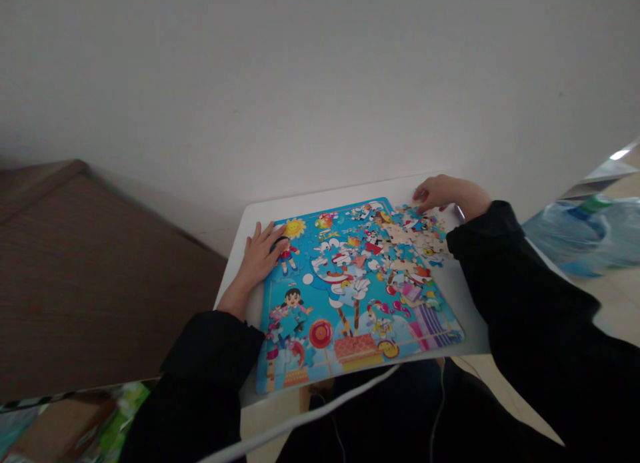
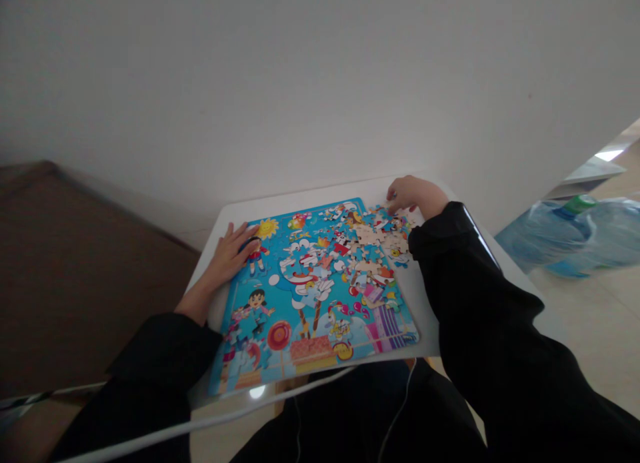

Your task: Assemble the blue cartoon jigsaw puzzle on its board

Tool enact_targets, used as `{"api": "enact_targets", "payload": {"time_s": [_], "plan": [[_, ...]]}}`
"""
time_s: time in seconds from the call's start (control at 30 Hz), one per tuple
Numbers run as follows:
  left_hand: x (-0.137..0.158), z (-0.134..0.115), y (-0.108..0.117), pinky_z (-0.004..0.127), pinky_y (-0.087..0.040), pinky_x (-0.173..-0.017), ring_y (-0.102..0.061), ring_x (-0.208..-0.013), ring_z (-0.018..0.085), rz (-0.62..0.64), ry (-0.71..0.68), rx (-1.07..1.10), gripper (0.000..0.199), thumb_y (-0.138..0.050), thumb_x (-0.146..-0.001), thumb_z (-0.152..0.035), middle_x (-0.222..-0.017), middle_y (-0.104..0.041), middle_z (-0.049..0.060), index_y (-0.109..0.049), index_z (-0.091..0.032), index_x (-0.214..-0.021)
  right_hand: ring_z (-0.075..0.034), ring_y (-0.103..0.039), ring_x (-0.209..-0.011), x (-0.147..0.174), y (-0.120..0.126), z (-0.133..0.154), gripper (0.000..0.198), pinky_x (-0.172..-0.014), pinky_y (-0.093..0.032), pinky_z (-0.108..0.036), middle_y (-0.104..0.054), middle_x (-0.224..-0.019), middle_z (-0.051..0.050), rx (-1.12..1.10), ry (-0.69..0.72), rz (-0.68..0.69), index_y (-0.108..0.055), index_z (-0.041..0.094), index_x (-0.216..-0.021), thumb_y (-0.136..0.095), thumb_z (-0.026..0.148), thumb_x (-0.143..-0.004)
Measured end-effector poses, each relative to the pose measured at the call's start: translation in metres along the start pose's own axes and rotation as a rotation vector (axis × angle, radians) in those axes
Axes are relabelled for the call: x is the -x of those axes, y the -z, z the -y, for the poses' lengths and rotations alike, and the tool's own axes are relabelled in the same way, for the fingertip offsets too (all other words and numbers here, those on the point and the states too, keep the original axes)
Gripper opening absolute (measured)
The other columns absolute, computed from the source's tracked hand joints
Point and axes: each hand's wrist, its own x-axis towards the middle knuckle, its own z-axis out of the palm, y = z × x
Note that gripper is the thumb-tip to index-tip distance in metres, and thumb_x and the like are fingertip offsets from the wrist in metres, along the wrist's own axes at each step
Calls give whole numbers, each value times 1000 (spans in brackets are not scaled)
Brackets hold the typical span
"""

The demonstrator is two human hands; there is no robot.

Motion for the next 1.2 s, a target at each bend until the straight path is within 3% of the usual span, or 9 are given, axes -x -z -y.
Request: {"api": "enact_targets", "payload": {"time_s": [0.27, 0.43, 0.6, 0.7, 0.9, 1.2], "plan": [[-1, 1, -1, 64, -12, -111, -8, -145, 33, -3, -5, -20, 49, -37, -94, -44, -154, -29, 8, -46, -23, -137, -19, -67, -70, 1, 1, 7, 33, -56, -53, -27, -72, -95, -7, 105, 1, -3, -72, 21, -97, -75, 28, -66], [0, 0, -1, 64, -14, -111, -8, -145, 33, -8, -3, -17, 49, -38, -94, -43, -154, -30, 9, -46, -23, -137, -21, -67, -85, -8, -1, 5, 29, -69, -50, -28, -73, -93, -5, 270, 51, -123, -70, 20, -95, -70, 22, -66], [0, 1, 0, 64, -14, -111, -9, -145, 33, -15, -5, -16, 49, -38, -94, -44, -154, -30, 8, -47, -23, -137, -23, -65, -96, -18, -6, -4, 37, -74, -49, -30, -71, -106, -5, 256, 71, -189, -68, 23, -106, -63, 40, -74], [0, 1, 0, 63, -14, -112, -10, -145, 33, -18, -6, -25, 48, -38, -94, -44, -154, -31, 7, -47, -24, -137, -24, -66, -96, -19, -8, -1, 47, -76, -50, -31, -72, -106, -6, 252, 89, -164, -67, 22, -111, -65, 47, -72], [1, 0, -1, 64, -15, -111, -11, -145, 34, -34, -7, -22, 48, -39, -94, -44, -153, -32, 7, -48, -24, -136, -24, -66, -94, -18, -9, 7, 45, -80, -49, -31, -72, -106, -7, 264, 135, -152, -70, 20, -109, -70, 39, -69], [1, -1, 1, 64, -13, -111, -11, -145, 34, -15, -2, -11, 49, -39, -93, -43, -153, -31, 9, -47, -22, -137, -19, -66, -78, -17, -4, 3, 26, -70, -49, -28, -73, -89, -3, 119, 193, -252, -72, 21, -91, -70, 23, -65]]}}
